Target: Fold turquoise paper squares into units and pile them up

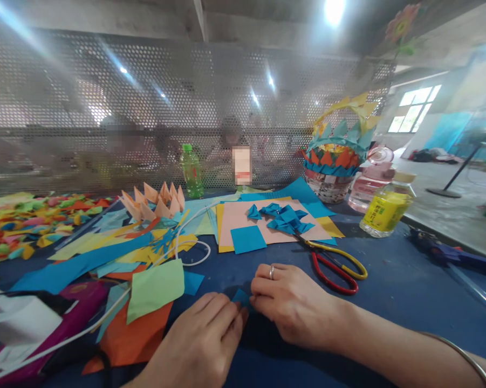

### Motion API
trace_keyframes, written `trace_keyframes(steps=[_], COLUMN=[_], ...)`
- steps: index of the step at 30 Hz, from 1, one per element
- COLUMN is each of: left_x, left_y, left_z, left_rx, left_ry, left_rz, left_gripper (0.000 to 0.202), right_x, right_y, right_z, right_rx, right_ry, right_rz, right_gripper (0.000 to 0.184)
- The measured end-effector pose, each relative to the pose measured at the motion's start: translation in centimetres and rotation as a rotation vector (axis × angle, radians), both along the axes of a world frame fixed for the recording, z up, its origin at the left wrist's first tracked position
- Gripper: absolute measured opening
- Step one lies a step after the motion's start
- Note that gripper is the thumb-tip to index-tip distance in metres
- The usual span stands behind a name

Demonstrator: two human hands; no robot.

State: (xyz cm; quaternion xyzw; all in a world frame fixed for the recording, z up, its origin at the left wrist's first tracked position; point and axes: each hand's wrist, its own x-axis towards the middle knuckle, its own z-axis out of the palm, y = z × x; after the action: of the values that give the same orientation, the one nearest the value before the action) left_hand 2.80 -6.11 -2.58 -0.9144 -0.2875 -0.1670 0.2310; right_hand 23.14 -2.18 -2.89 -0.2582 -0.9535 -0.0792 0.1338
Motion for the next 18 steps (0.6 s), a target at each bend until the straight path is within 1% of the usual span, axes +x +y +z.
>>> trace_keyframes(steps=[3, 5, 6, 8, 10, 12, 14, 16, 18], left_x=[0.3, 0.3, 0.2, 0.0, -0.3, -0.5, -0.6, -0.7, -0.7], left_y=[0.0, 0.4, 0.7, 1.2, 1.6, 1.6, 1.5, 1.3, 1.2], left_z=[0.0, -0.3, -0.6, -1.2, -1.5, -1.5, -1.4, -1.3, -1.3], left_rx=[-0.013, -0.045, -0.045, -0.128, -0.197, -0.248, -0.266, -0.266, -0.266], left_ry=[0.004, -0.013, -0.067, -0.166, -0.245, -0.304, -0.338, -0.334, -0.307], left_rz=[0.036, 0.044, 0.023, -0.047, -0.077, -0.093, -0.107, -0.115, -0.105], left_gripper=[0.043, 0.039, 0.039, 0.033, 0.028, 0.027, 0.028, 0.029, 0.032], right_x=[0.0, -0.1, 0.0, 0.0, 0.0, -0.1, -0.4, -0.9, -1.6], right_y=[-0.1, -0.1, -0.1, -0.2, -0.1, 0.0, 0.2, 0.3, 0.4], right_z=[0.0, -0.1, -0.1, -0.2, -0.3, -0.4, -0.3, -0.1, 0.3], right_rx=[0.011, 0.013, 0.011, 0.005, -0.012, -0.044, -0.087, -0.129, -0.173], right_ry=[-0.007, -0.013, -0.016, -0.013, 0.008, 0.059, 0.133, 0.191, 0.196], right_rz=[-0.010, -0.017, -0.020, -0.026, -0.043, -0.085, -0.134, -0.186, -0.227], right_gripper=[0.014, 0.013, 0.012, 0.011, 0.011, 0.013, 0.017, 0.022, 0.022])
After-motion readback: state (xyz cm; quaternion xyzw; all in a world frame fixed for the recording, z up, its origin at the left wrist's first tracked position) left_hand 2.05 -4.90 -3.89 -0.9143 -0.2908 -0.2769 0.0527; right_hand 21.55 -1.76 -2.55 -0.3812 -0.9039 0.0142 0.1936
